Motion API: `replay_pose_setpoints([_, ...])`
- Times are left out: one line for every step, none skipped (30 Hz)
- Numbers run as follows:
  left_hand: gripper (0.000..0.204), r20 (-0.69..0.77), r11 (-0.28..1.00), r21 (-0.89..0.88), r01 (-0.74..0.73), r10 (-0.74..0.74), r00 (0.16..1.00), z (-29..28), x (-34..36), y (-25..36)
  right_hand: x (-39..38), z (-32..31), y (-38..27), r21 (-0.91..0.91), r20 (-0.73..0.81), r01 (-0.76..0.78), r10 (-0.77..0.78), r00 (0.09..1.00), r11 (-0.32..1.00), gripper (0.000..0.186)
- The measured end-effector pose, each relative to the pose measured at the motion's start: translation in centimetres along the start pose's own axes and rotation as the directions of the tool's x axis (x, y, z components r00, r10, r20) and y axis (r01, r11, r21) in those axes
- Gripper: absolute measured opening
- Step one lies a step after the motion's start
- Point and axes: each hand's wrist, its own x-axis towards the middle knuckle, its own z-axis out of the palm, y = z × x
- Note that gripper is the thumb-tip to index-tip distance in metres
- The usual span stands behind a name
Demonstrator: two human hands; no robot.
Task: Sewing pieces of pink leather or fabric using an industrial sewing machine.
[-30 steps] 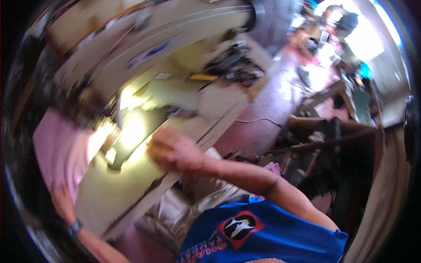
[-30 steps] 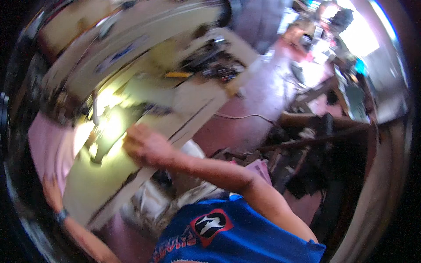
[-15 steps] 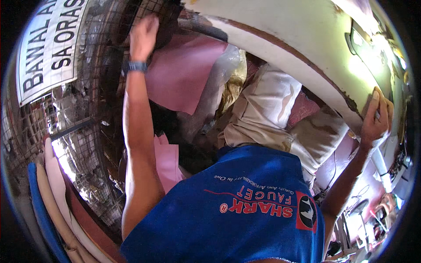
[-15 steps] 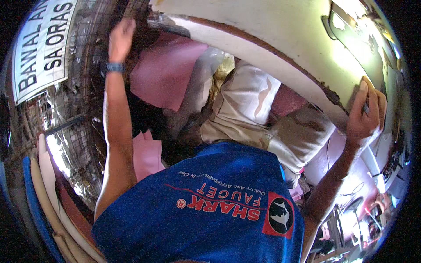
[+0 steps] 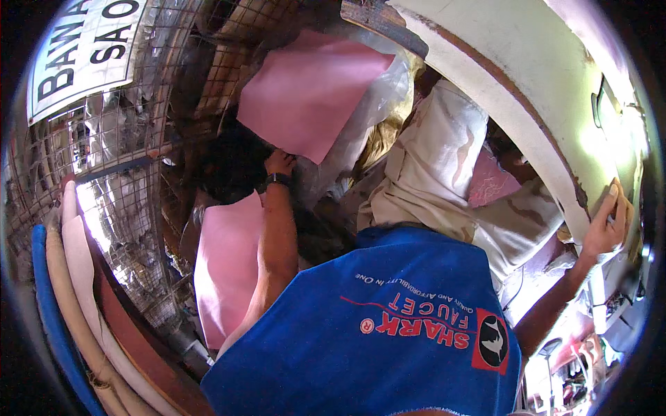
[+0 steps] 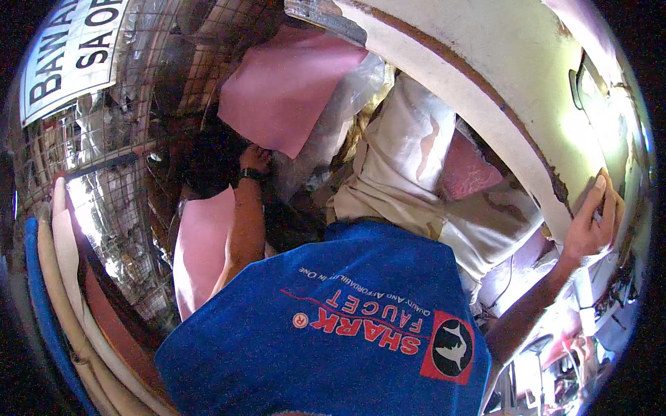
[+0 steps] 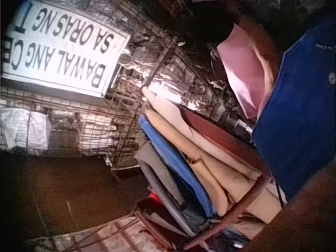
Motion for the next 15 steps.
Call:
replay_pose_setpoints([0.042, 0.095, 0.736, 0.676, 0.037, -0.136, 0.986, 8.0, -0.3, -1.5, 0.4, -1.1, -0.4, -0.095, 0.025, 0.029, -0.027, 0.999, 0.995, 0.023])
replay_pose_setpoints([0.048, 0.182, 0.119, 0.981, -0.153, -0.293, 0.938, 16.9, -1.9, -2.0, 0.2, -3.5, -0.2, -0.247, 0.068, 0.035, -0.019, 0.997, 0.968, 0.023])
replay_pose_setpoints([0.048, 0.174, 0.105, 0.983, -0.151, -0.273, 0.946, 16.4, -1.4, 0.3, 0.5, -3.7, -0.6, -0.236, 0.063, 0.007, 0.008, 0.998, 0.972, 0.023])
replay_pose_setpoints([0.047, 0.17, 0.044, 0.985, -0.164, -0.263, 0.95, 14.8, -1.1, 2.5, 0.7, -3.3, -0.6, -0.201, 0.048, -0.005, 0.015, 0.999, 0.98, 0.023])
replay_pose_setpoints([0.047, 0.169, -0.014, 0.984, -0.179, -0.256, 0.952, 13.4, -0.8, 4.5, 0.9, -2.8, -0.6, -0.125, 0.036, 0.02, -0.015, 0.999, 0.992, 0.023])
replay_pose_setpoints([0.046, 0.173, -0.068, 0.978, -0.195, -0.252, 0.952, 12.4, -0.5, 6.2, 1.1, -2.5, -0.7, -0.055, 0.021, 0.047, -0.046, 0.999, 0.997, 0.023])
replay_pose_setpoints([0.046, 0.187, -0.11, 0.969, -0.221, -0.258, 0.948, 12.7, -0.3, 7.4, 1.2, -2.3, -1.0, -0.05, 0.01, 0.042, -0.042, 0.999, 0.998, 0.023])
replay_pose_setpoints([0.045, 0.204, -0.148, 0.957, -0.249, -0.266, 0.942, 13.3, -0.1, 8.4, 1.2, -2.2, -1.8, -0.04, 0.007, -0.01, 0.01, 1.0, 0.999, 0.022])
replay_pose_setpoints([0.045, 0.209, -0.147, 0.957, -0.252, -0.256, 0.944, 14.6, 0.3, 8.9, 1.2, -2.2, -2.5, -0.031, 0.003, -0.061, 0.061, 0.998, 0.998, 0.021])
replay_pose_setpoints([0.037, -0.141, 0.41, 0.905, 0.109, 0.05, 0.989, 19.3, 0.3, 9.7, 1.0, -2.4, -2.5, -0.065, 0.001, -0.06, 0.06, 0.998, 0.996, 0.021])
replay_pose_setpoints([0.03, -0.591, 0.871, 0.438, 0.224, 0.091, 0.802, 21.9, 0.3, 11.4, 0.9, -2.6, -2.7, -0.082, 0.007, -0.075, 0.076, 0.997, 0.994, 0.021])
replay_pose_setpoints([0.027, -0.517, 0.766, 0.641, -0.051, 0.48, 0.708, 21.5, 2.0, 13.9, 1.2, -2.6, -3.2, -0.067, 0.004, -0.086, 0.086, 0.996, 0.994, 0.021])
replay_pose_setpoints([0.026, -0.359, 0.536, 0.801, -0.265, 0.786, 0.503, 21.4, 3.4, 15.9, 1.2, -2.6, -3.1, -0.086, 0.006, -0.061, 0.062, 0.998, 0.994, 0.022])
replay_pose_setpoints([0.024, -0.21, 0.524, 0.767, -0.37, 0.75, 0.627, 25.2, 2.8, 18.3, 0.9, -3.0, -4.0, -0.123, 0.004, -0.06, 0.061, 0.998, 0.991, 0.022])
replay_pose_setpoints([0.023, -0.05, 0.499, 0.736, -0.458, 0.714, 0.699, 28.1, 0.5, 24.8, 0.7, -2.7, -7.0, -0.061, 0.033, 0.055, -0.053, 0.998, 0.997, 0.024])
